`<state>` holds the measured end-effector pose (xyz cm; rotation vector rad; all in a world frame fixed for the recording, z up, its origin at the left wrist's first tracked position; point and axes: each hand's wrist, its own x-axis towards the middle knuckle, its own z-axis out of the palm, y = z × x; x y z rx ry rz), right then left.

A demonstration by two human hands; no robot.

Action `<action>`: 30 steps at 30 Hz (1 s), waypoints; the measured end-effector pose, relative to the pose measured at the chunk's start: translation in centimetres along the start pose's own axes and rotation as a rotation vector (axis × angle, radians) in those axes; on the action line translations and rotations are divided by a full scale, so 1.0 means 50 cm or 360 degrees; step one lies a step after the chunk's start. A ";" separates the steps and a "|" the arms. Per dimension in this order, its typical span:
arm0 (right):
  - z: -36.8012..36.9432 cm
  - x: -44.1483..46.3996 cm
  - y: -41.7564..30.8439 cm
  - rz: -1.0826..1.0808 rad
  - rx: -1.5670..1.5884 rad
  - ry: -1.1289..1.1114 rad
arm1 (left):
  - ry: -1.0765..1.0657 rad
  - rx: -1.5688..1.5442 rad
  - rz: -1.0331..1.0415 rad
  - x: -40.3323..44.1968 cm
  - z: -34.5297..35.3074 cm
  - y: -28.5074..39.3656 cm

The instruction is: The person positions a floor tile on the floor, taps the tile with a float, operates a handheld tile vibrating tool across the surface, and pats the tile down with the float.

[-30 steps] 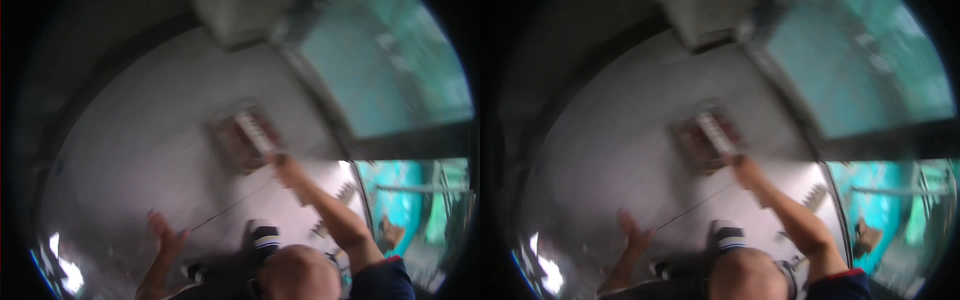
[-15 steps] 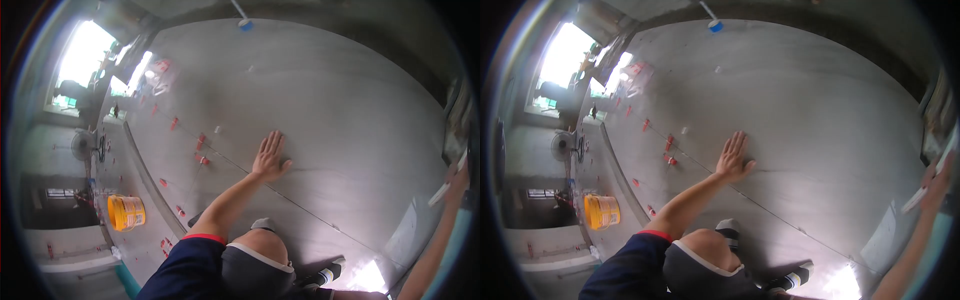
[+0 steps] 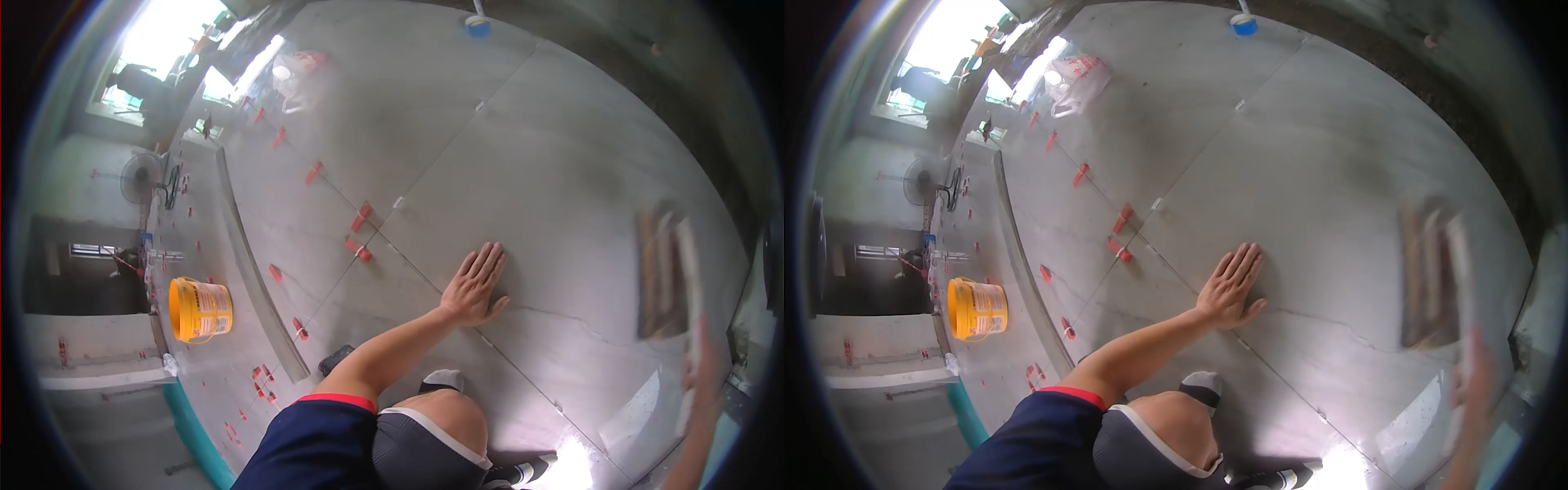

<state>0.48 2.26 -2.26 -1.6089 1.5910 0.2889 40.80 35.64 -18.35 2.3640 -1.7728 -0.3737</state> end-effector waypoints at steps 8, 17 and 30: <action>0.085 0.080 -0.180 -0.0369 0.0958 0.0688 | -0.0017 -0.0007 -0.0024 -0.001 -0.007 -0.001; 0.339 -0.044 -0.234 -0.0057 0.0500 -0.0277 | -0.0010 -0.0056 -0.0152 -0.012 -0.004 0.007; 0.465 -0.058 -0.163 -0.0173 0.0028 0.0002 | 0.0067 -0.0009 -0.0370 -0.025 0.024 0.014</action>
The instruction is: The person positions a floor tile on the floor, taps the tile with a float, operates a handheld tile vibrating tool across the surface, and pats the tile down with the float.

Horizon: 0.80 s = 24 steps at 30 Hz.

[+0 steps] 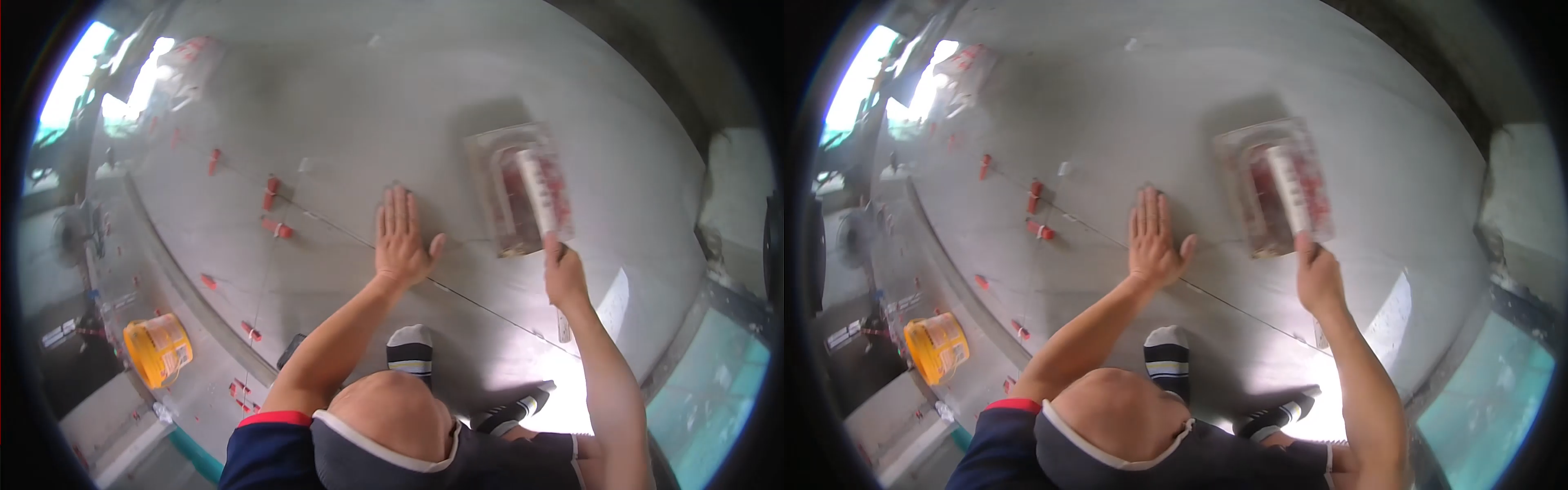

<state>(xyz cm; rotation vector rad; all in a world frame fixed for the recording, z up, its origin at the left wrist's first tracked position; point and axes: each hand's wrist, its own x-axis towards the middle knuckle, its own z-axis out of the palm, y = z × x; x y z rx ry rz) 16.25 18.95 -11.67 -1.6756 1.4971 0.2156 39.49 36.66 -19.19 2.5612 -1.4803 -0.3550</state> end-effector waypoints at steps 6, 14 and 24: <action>-0.121 -0.088 -0.161 0.0174 0.0569 -0.0369 | 0.0090 0.0004 0.0033 -0.011 0.007 0.000; -0.054 -0.039 -0.019 -0.0608 0.0457 0.0435 | 0.0056 0.0078 -0.0029 -0.027 0.012 -0.007; 0.011 -0.093 0.018 -0.0046 -0.0113 -0.0114 | -0.0352 -0.0438 0.0788 -0.138 -0.054 0.010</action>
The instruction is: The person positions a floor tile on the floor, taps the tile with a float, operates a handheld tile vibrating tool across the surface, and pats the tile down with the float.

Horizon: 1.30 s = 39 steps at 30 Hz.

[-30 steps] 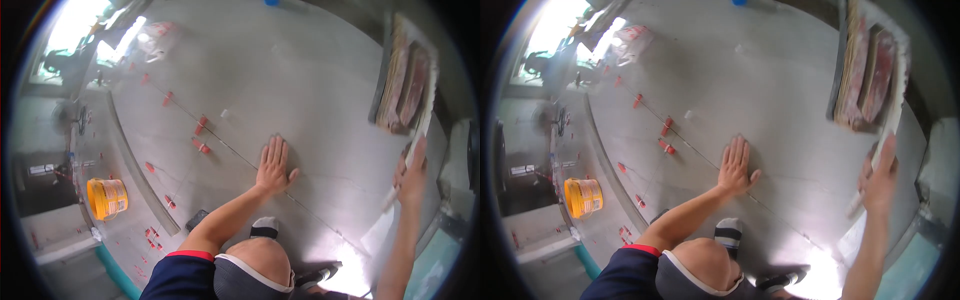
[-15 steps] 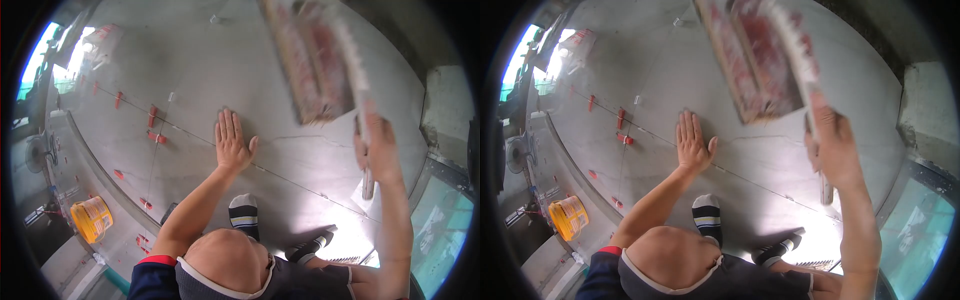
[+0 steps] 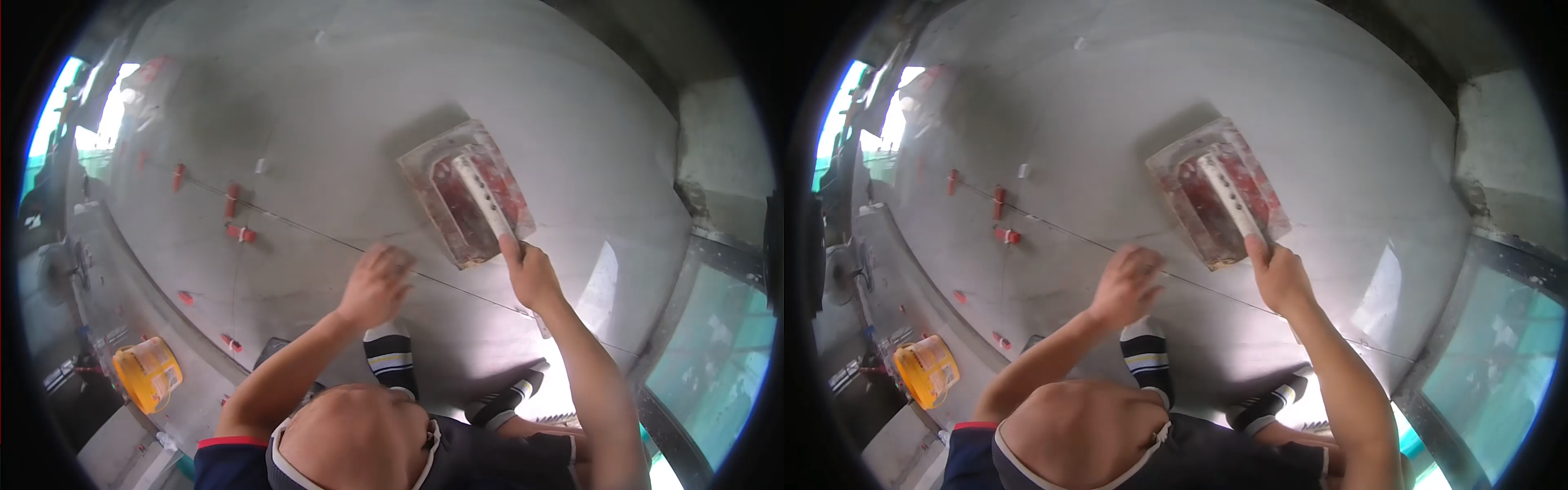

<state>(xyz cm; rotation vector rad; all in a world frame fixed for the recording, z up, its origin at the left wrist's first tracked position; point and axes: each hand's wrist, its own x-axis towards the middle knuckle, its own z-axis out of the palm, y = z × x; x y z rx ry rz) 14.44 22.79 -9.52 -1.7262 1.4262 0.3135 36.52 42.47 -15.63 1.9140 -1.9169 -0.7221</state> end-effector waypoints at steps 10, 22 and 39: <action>0.015 0.013 0.031 0.0079 0.0235 -0.0063 | -0.0142 0.0185 0.0188 0.047 0.010 -0.003; -0.204 -0.032 -0.136 -0.0032 0.1014 0.0583 | 0.0691 0.0554 -0.1213 0.209 -0.142 -0.371; -0.169 0.176 -0.274 0.0058 0.1025 -0.0078 | 0.0643 0.0608 -0.1280 0.215 -0.171 -0.343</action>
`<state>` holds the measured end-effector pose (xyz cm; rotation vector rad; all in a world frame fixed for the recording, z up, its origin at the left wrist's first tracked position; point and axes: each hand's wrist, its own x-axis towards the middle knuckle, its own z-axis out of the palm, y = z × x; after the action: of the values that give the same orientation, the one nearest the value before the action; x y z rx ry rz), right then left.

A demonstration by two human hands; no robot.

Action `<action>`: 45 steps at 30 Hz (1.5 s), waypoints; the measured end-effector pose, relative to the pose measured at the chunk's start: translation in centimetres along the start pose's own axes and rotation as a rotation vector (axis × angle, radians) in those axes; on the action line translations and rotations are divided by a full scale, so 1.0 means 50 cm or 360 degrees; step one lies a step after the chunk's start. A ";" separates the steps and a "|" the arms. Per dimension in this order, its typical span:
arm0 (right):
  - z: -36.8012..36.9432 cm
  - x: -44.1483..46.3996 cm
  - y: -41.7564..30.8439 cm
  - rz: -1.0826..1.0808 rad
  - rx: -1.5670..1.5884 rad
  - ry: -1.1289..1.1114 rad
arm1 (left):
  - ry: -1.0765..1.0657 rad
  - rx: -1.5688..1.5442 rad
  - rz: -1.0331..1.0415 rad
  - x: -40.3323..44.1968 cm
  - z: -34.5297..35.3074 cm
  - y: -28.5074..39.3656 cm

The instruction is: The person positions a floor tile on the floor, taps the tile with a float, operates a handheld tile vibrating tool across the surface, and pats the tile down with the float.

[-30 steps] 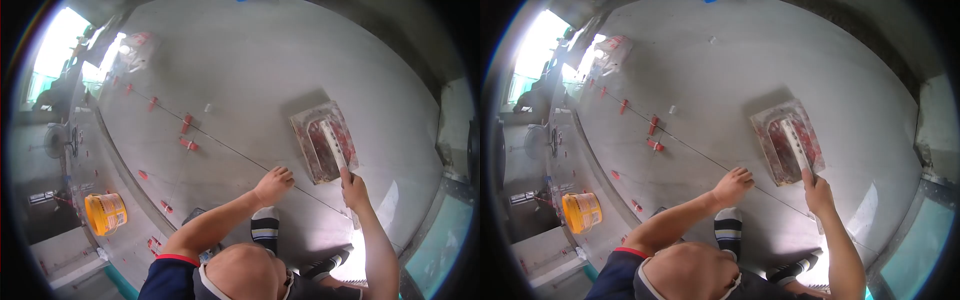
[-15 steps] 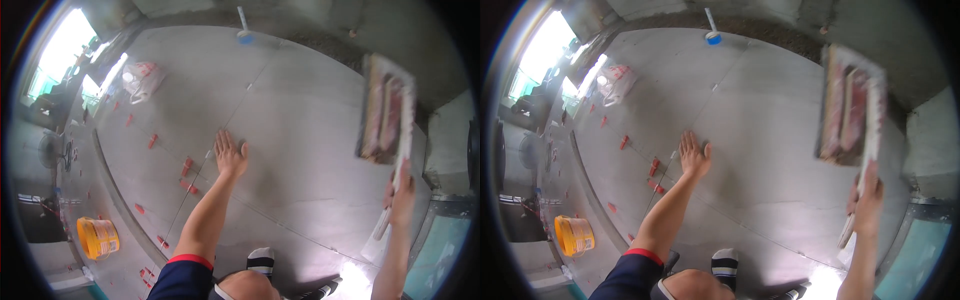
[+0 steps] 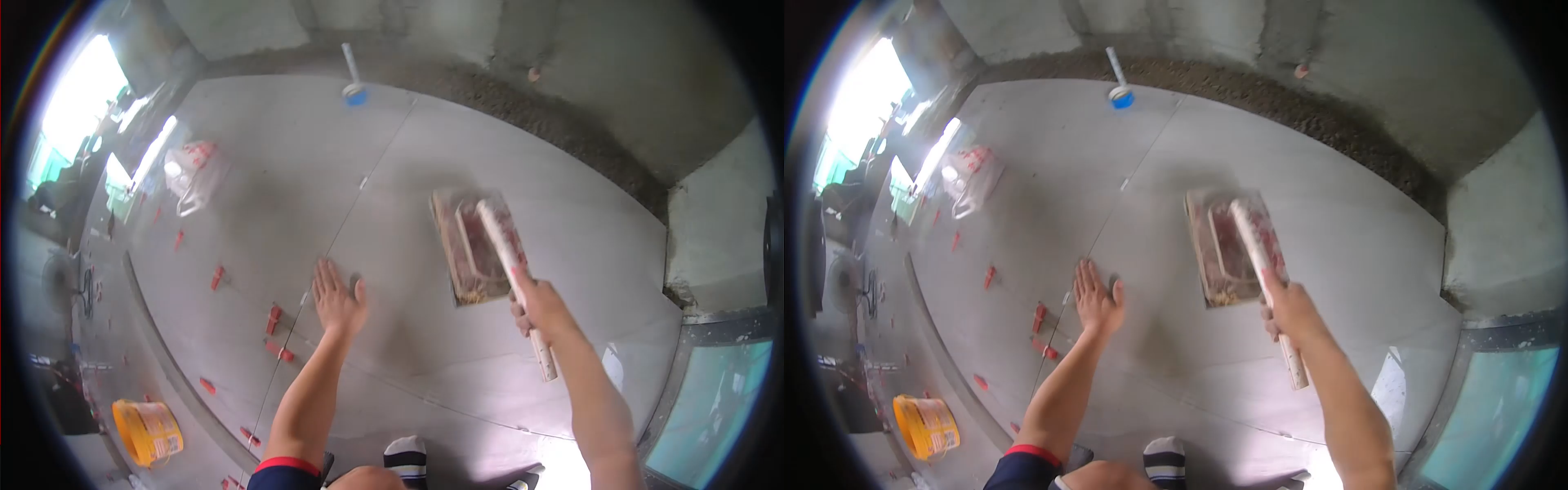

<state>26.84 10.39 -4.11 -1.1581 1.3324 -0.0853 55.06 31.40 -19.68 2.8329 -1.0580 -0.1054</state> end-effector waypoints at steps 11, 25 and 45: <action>-0.063 0.176 -0.050 -0.0424 -0.0372 0.0907 | -0.0016 0.0022 0.0032 -0.005 0.006 -0.008; -0.037 0.109 -0.085 -0.0223 -0.0091 0.0231 | 0.0114 -0.0052 0.0196 0.073 0.019 0.065; 0.010 0.055 -0.157 -0.0316 -0.0266 0.0103 | 0.0142 -0.0114 0.0126 0.077 0.019 0.065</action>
<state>32.37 5.13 -0.76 -1.4389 1.2965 -0.1591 55.75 26.34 -20.26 2.7010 -1.1221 -0.0099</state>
